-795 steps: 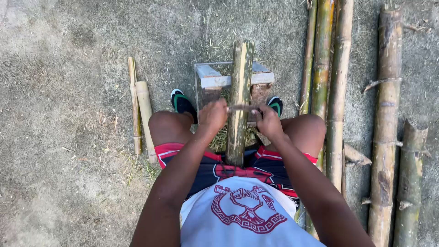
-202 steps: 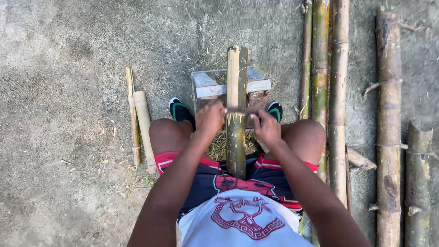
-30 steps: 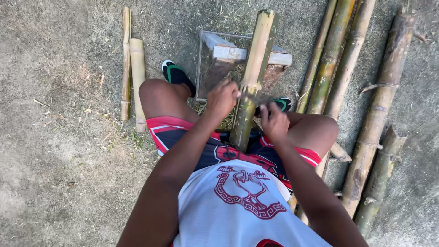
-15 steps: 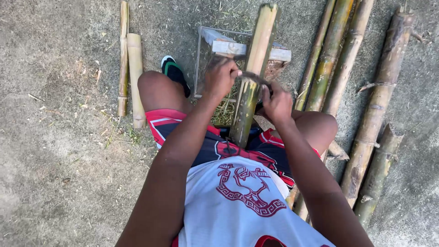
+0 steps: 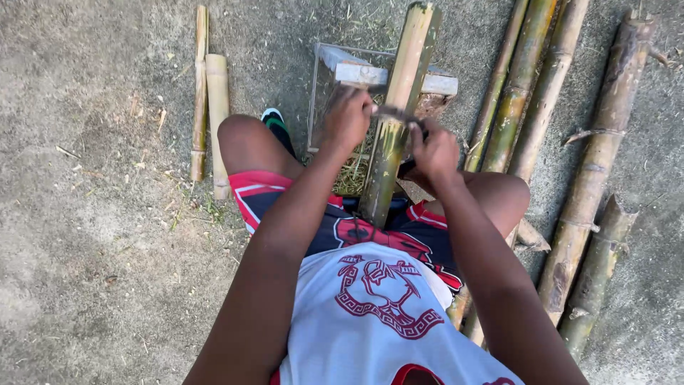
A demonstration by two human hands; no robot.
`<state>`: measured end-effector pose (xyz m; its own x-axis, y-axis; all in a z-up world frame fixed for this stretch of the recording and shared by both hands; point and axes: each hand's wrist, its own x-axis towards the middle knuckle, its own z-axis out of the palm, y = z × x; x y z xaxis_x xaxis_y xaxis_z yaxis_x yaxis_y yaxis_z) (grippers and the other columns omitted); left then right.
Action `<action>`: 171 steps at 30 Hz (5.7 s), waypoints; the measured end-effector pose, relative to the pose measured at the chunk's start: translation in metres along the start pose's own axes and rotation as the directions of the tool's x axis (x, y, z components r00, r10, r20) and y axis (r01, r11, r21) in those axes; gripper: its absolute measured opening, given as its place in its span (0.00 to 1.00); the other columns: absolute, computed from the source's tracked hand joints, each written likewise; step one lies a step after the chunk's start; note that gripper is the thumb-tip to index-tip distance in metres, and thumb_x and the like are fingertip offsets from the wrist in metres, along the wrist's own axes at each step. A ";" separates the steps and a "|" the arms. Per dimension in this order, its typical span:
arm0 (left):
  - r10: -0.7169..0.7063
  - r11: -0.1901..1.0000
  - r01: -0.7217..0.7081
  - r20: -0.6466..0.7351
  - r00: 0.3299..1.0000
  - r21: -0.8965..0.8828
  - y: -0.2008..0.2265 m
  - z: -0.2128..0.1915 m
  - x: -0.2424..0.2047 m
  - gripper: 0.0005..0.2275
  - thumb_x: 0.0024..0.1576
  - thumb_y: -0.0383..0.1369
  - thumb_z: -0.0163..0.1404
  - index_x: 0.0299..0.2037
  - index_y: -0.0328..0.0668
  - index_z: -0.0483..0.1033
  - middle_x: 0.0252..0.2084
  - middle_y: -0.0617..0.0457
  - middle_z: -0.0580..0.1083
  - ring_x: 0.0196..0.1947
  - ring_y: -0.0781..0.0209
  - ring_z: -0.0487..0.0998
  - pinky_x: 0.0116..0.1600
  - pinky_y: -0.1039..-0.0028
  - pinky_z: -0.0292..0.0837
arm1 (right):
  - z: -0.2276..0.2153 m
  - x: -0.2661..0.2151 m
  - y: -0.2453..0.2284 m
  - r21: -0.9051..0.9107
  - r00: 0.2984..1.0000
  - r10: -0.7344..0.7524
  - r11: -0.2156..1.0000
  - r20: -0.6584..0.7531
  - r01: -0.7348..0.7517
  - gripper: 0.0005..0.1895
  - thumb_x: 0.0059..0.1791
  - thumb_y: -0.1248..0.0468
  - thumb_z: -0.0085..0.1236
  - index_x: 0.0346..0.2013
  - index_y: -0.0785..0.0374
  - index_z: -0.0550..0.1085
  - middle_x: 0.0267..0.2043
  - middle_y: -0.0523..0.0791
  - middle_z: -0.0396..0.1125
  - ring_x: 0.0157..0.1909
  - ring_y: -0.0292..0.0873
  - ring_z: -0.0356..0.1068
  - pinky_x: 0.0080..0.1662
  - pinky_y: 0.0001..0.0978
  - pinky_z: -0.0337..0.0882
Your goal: Splitting and shaving a piece of bamboo using a curved blade while sitting on a stool.
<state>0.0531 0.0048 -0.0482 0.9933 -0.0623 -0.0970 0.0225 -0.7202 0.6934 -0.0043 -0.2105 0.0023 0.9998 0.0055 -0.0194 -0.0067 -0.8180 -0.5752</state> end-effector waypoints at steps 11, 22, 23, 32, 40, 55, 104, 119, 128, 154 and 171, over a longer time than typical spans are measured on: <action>-0.006 0.995 0.016 0.097 0.995 -0.100 -0.018 -0.012 -0.082 0.08 0.57 0.38 0.57 0.33 0.44 0.75 0.37 0.45 0.76 0.40 0.41 0.78 0.41 0.50 0.71 | 0.003 -0.067 -0.001 -0.067 0.976 0.153 0.987 0.153 -0.144 0.15 0.54 0.49 0.56 0.42 0.57 0.78 0.23 0.55 0.70 0.30 0.61 0.73 0.36 0.54 0.71; 0.071 0.989 -0.087 -0.129 0.989 -0.118 0.025 -0.025 -0.006 0.07 0.51 0.34 0.60 0.30 0.43 0.74 0.34 0.47 0.75 0.36 0.42 0.78 0.36 0.50 0.69 | -0.001 -0.007 0.007 0.005 0.976 0.194 0.981 0.104 -0.195 0.16 0.54 0.50 0.54 0.42 0.60 0.77 0.24 0.56 0.71 0.28 0.62 0.74 0.36 0.56 0.70; -0.003 0.997 0.005 0.033 0.999 -0.080 0.025 -0.028 -0.015 0.07 0.55 0.35 0.58 0.31 0.43 0.74 0.35 0.48 0.74 0.35 0.44 0.78 0.37 0.50 0.70 | 0.006 -0.022 0.012 -0.020 0.993 0.110 0.994 0.038 -0.110 0.16 0.56 0.52 0.55 0.40 0.62 0.76 0.27 0.58 0.71 0.30 0.64 0.73 0.35 0.56 0.69; -0.017 0.999 0.024 0.214 0.977 -0.029 -0.003 -0.015 -0.058 0.04 0.55 0.31 0.57 0.31 0.45 0.75 0.38 0.47 0.76 0.39 0.46 0.80 0.41 0.53 0.73 | -0.009 -0.055 0.007 0.019 0.987 0.102 0.994 0.122 -0.106 0.17 0.54 0.50 0.57 0.37 0.62 0.76 0.23 0.58 0.69 0.29 0.62 0.72 0.34 0.55 0.70; 0.048 0.992 -0.045 0.025 0.999 -0.120 0.005 -0.005 0.006 0.08 0.58 0.36 0.56 0.30 0.44 0.73 0.37 0.53 0.75 0.36 0.51 0.80 0.37 0.54 0.72 | -0.013 0.004 -0.002 -0.070 0.995 0.096 0.993 0.034 -0.093 0.16 0.54 0.51 0.56 0.39 0.61 0.77 0.22 0.55 0.71 0.26 0.60 0.74 0.34 0.54 0.71; 0.071 0.993 -0.054 0.177 0.982 -0.101 0.002 -0.017 -0.039 0.06 0.57 0.34 0.56 0.33 0.43 0.75 0.38 0.48 0.76 0.38 0.43 0.79 0.41 0.52 0.73 | -0.010 -0.032 0.016 -0.072 0.983 0.081 0.995 0.165 -0.070 0.17 0.55 0.49 0.57 0.37 0.61 0.79 0.26 0.56 0.72 0.32 0.60 0.75 0.37 0.53 0.72; 0.009 1.000 -0.008 0.052 0.999 -0.016 0.032 -0.018 0.012 0.06 0.57 0.33 0.55 0.35 0.43 0.72 0.40 0.48 0.74 0.39 0.44 0.79 0.39 0.51 0.71 | -0.018 0.017 0.009 -0.024 0.995 0.080 0.997 0.057 -0.079 0.15 0.55 0.51 0.56 0.42 0.59 0.79 0.28 0.57 0.72 0.31 0.62 0.73 0.36 0.53 0.70; 0.025 0.999 -0.022 0.114 0.993 -0.031 0.012 -0.031 -0.043 0.06 0.60 0.34 0.53 0.35 0.42 0.72 0.38 0.46 0.74 0.37 0.40 0.78 0.38 0.49 0.71 | -0.019 -0.012 -0.008 -0.055 0.954 0.137 0.990 0.267 -0.127 0.14 0.55 0.51 0.54 0.43 0.57 0.79 0.25 0.53 0.72 0.25 0.53 0.74 0.32 0.52 0.71; 0.186 0.982 -0.187 -0.032 0.982 -0.033 0.018 -0.025 0.001 0.08 0.59 0.35 0.56 0.36 0.41 0.71 0.41 0.49 0.74 0.40 0.42 0.77 0.43 0.52 0.72 | 0.000 0.001 0.007 -0.135 0.995 -0.084 0.988 -0.061 0.075 0.12 0.57 0.55 0.56 0.39 0.61 0.75 0.32 0.53 0.74 0.28 0.57 0.74 0.31 0.52 0.71; 0.076 0.970 -0.108 0.152 0.985 0.216 0.065 -0.039 0.022 0.07 0.59 0.33 0.53 0.42 0.37 0.76 0.46 0.44 0.75 0.46 0.44 0.80 0.45 0.52 0.77 | 0.021 0.013 0.040 0.270 0.991 0.133 0.954 0.009 -0.130 0.15 0.57 0.54 0.56 0.42 0.65 0.74 0.32 0.57 0.70 0.32 0.57 0.69 0.37 0.49 0.68; 0.103 0.949 -0.168 0.242 0.965 0.266 0.065 -0.040 -0.053 0.05 0.54 0.28 0.54 0.38 0.37 0.75 0.42 0.44 0.76 0.42 0.40 0.80 0.40 0.52 0.77 | 0.016 -0.078 0.026 0.348 0.920 0.318 0.856 0.231 -0.383 0.15 0.55 0.54 0.54 0.42 0.65 0.74 0.24 0.53 0.63 0.25 0.43 0.61 0.32 0.43 0.65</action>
<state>0.0070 -0.0108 0.0309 0.9332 -0.3019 -0.1949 -0.1761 -0.8570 0.4843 -0.0831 -0.2233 -0.0240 0.9129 -0.1221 -0.3895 -0.3953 -0.5023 -0.7691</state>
